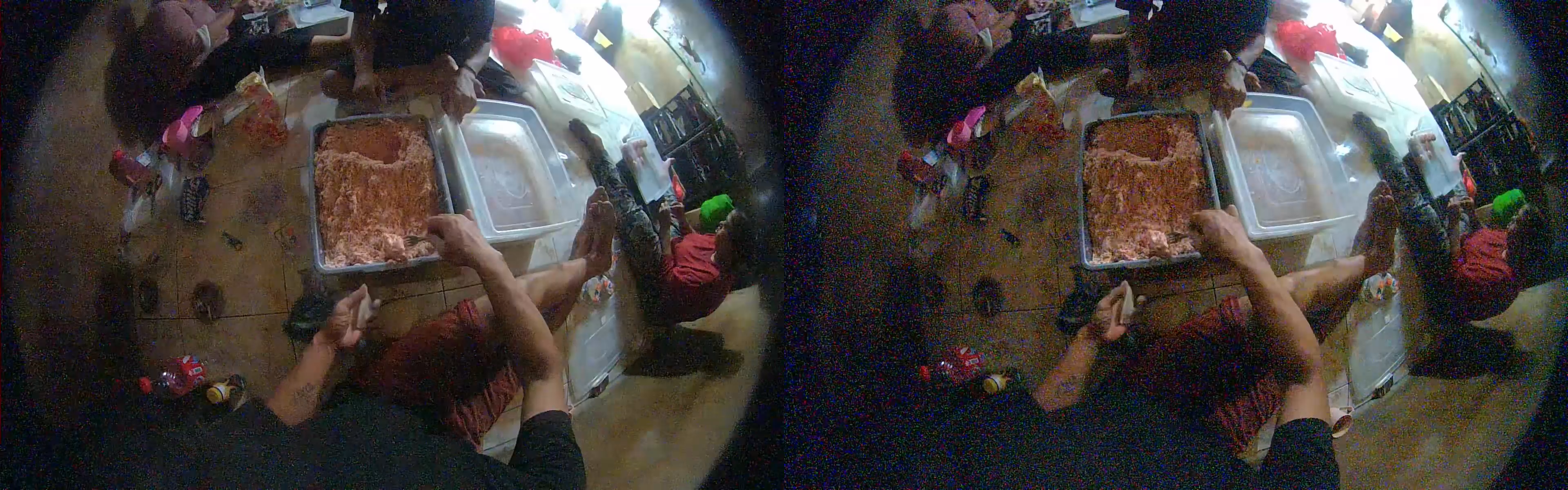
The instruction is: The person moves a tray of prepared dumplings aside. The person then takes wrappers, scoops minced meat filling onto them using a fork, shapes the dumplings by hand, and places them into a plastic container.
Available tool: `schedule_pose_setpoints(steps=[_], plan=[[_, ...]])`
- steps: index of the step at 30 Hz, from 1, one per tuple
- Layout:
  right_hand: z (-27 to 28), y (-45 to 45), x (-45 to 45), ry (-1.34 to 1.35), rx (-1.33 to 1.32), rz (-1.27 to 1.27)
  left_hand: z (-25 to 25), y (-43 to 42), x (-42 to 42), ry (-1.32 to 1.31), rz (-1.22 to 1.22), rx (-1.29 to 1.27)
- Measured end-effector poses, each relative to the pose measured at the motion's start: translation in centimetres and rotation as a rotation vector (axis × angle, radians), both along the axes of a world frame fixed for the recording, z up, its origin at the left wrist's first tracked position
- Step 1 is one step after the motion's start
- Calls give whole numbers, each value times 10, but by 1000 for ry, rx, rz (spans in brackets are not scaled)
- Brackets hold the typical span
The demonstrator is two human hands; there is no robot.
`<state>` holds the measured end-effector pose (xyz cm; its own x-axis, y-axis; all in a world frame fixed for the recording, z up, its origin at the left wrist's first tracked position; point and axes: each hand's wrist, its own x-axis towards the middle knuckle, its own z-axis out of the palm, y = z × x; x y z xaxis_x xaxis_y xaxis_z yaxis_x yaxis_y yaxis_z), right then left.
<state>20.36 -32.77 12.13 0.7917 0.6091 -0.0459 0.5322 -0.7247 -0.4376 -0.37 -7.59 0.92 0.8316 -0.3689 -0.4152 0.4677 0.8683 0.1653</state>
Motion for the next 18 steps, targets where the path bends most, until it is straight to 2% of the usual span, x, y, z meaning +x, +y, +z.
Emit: schedule_pose_setpoints(steps=[1,2,4,5,7,8,10,11,13,14,15,17,18], plan=[[0,-2,3,10,130,28,1,4,-1,97,-76,-113],[1,-5,5,20,256,64,-6,7,1,94,-72,-114],[15,-11,-6,208,158,-42,-20,9,4,-44,-255,-326],[15,-12,-8,208,159,-42,-2,7,7,-45,-255,-325],[16,-14,-11,312,167,-133,35,2,13,-383,-550,985],[16,-16,-13,310,170,-137,37,-4,12,-385,-554,987],[19,-18,-19,355,433,-190,43,-17,8,-681,-199,1014],[29,-18,-22,353,435,-190,60,-22,11,-683,-198,1015],[51,-18,-28,284,473,-185,89,-24,25,-655,45,971],[56,-17,-31,281,475,-180,83,-18,38,-657,51,975],[59,-17,-37,277,530,-215,71,-7,54,-604,39,742],[73,-12,-54,276,587,-244,77,-2,76,-545,32,514],[84,-5,-65,254,654,-287,82,-8,84,-414,91,393]])
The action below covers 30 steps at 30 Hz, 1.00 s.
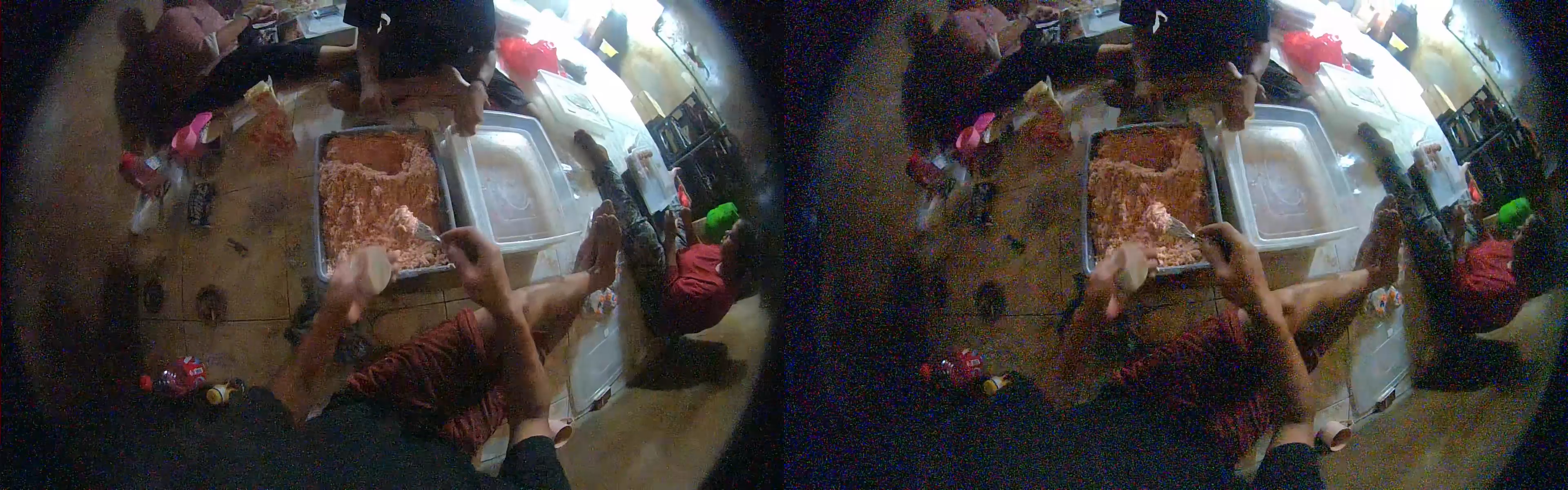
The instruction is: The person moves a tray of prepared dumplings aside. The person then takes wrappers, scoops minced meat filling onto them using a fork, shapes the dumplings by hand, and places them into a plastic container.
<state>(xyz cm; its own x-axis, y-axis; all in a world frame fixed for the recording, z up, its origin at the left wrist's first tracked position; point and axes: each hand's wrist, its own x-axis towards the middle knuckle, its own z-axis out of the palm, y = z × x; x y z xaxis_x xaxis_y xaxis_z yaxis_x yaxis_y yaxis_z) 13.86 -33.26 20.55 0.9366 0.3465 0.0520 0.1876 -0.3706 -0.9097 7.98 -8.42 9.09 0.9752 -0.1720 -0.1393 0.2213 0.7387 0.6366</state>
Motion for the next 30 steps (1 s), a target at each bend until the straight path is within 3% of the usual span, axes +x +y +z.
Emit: schedule_pose_setpoints(steps=[2,3,6,7,8,10,12,13,16,18,19,21,24,26,27,30], plan=[[-2,10,-18,-18,63,-55,2,-1,11,107,56,-134],[-13,14,-25,-157,64,-63,-4,2,17,135,78,-282],[-42,21,-35,-344,102,-33,40,-13,14,111,120,-429],[-44,22,-37,-352,5,8,63,-20,2,-169,167,245],[-47,22,-39,-361,-92,47,60,-20,2,-251,139,413],[-54,24,-42,-388,-35,30,53,-22,2,-422,117,749],[-44,24,-49,-416,-37,-11,43,-18,13,-27,30,-510],[-47,23,-52,-410,-41,-17,44,-20,13,43,33,-710],[-48,17,-55,-374,-132,57,50,-29,13,98,18,-568],[-37,5,-55,-351,-371,190,37,-28,15,127,28,-582],[-28,4,-56,-351,-369,191,27,-27,14,124,68,-521],[-9,-2,-68,-324,-603,195,11,-25,8,143,109,-465],[12,0,-73,-332,-567,125,1,-23,11,97,94,-533],[-11,3,-68,-306,-483,192,15,-30,8,116,78,-613],[-23,3,-68,-273,-395,257,30,-29,4,385,95,-576],[-20,-4,-66,-246,-430,318,21,-16,-1,361,122,-529]])
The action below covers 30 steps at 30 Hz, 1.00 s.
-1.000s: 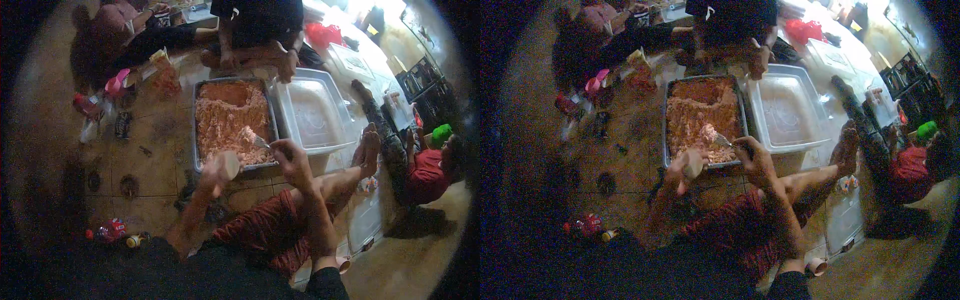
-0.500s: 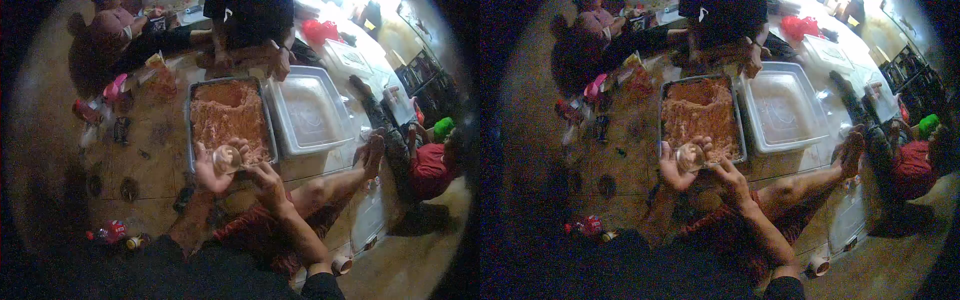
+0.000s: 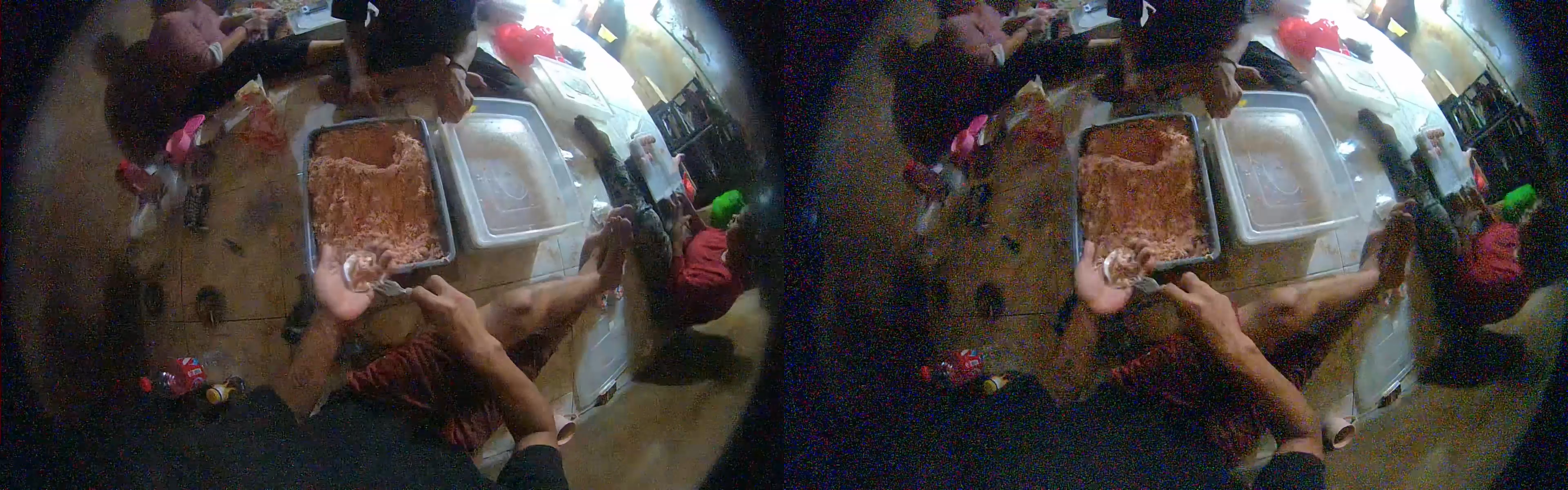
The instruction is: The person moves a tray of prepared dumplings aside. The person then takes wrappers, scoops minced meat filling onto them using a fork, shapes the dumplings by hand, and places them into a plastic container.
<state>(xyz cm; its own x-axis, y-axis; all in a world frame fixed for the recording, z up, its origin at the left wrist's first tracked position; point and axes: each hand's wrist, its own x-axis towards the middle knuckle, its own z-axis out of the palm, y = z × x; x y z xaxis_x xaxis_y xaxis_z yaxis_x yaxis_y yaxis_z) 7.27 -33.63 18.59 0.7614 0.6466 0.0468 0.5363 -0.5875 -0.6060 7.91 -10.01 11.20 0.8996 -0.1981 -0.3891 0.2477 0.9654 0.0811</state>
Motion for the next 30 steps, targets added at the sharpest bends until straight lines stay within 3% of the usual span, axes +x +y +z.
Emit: schedule_pose_setpoints(steps=[2,4,5,7,9,12,18,20,22,24,26,28,29,30], plan=[[11,-2,10,-48,81,-12,-20,29,-12,-69,91,105],[13,5,23,-90,159,-30,-21,63,-20,-227,67,-31],[14,11,34,-168,166,-85,-16,69,-24,-94,204,173],[13,25,60,-248,182,-132,-27,91,-41,-42,248,178],[2,39,82,-492,-223,-74,-45,108,-61,-38,272,211],[-28,67,107,-528,-414,-21,-15,100,-81,-22,251,164],[-102,62,111,-761,-208,313,-16,97,-78,-88,202,204],[-55,53,106,-241,-269,253,-17,97,-68,-119,194,180],[-43,37,112,-221,-167,212,-16,93,-57,-151,176,144],[-2,29,100,32,-110,92,-22,85,-39,-130,169,147],[9,24,87,39,15,63,-26,70,-29,-98,163,151],[14,21,77,106,277,22,-25,49,-18,-262,62,11],[0,20,74,-73,328,76,-16,38,-12,-152,11,-14],[-12,16,71,-75,327,68,-8,29,-8,-152,3,-16]])
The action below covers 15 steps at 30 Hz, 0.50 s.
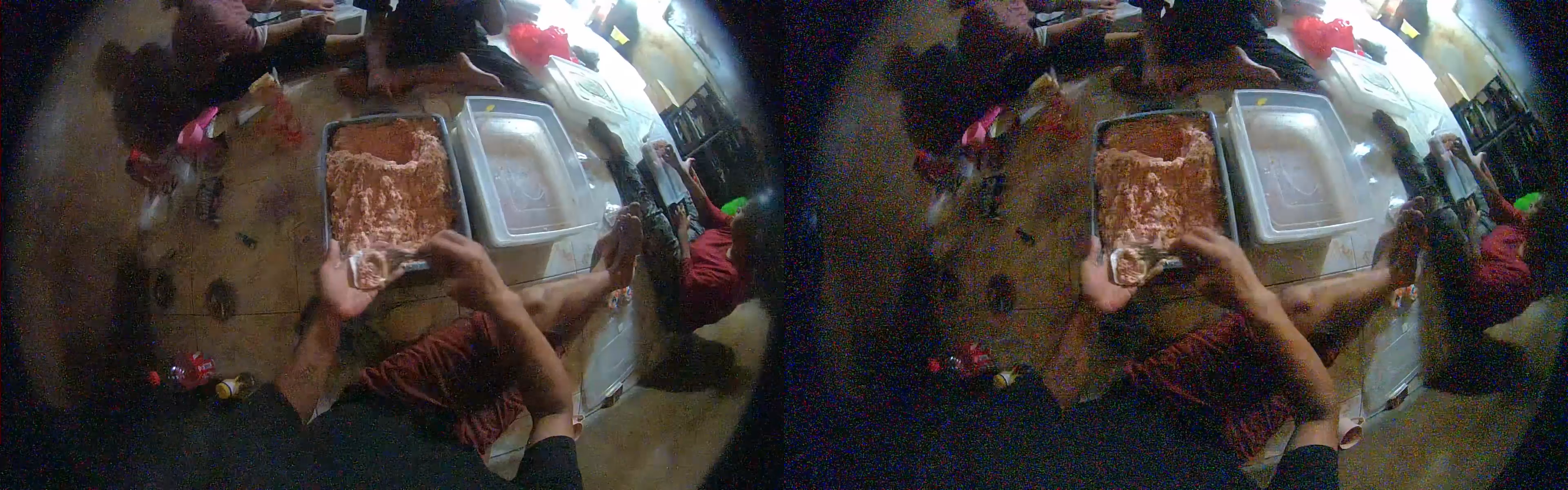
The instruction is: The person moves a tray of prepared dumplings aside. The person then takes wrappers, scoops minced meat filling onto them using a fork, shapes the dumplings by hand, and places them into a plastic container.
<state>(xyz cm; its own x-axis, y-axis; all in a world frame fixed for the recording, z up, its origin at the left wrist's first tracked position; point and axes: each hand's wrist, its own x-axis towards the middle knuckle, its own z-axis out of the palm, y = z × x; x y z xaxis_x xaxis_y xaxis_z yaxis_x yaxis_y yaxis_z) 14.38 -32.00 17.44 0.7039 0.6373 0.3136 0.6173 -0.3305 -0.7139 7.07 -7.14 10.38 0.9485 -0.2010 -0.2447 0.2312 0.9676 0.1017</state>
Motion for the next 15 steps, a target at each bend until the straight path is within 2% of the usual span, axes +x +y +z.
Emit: schedule_pose_setpoints(steps=[2,3,4,6,10,12,13,15], plan=[[-12,1,-7,-163,-375,63,10,-13,5,-116,-194,23],[-20,1,-10,-131,-158,79,4,-16,9,-152,-198,-72],[-13,-2,-15,-132,-155,75,2,-19,9,-152,-203,-70],[15,-8,-22,-156,-348,-70,1,-23,11,-180,-64,50],[5,6,-51,-122,-193,-198,13,-33,17,-73,65,181],[-26,6,-60,-69,-149,-224,21,-40,21,-83,51,76],[10,6,-63,36,-311,-235,15,-36,24,-88,55,79],[17,12,-67,25,-247,-240,-7,-21,19,-159,10,-100]])
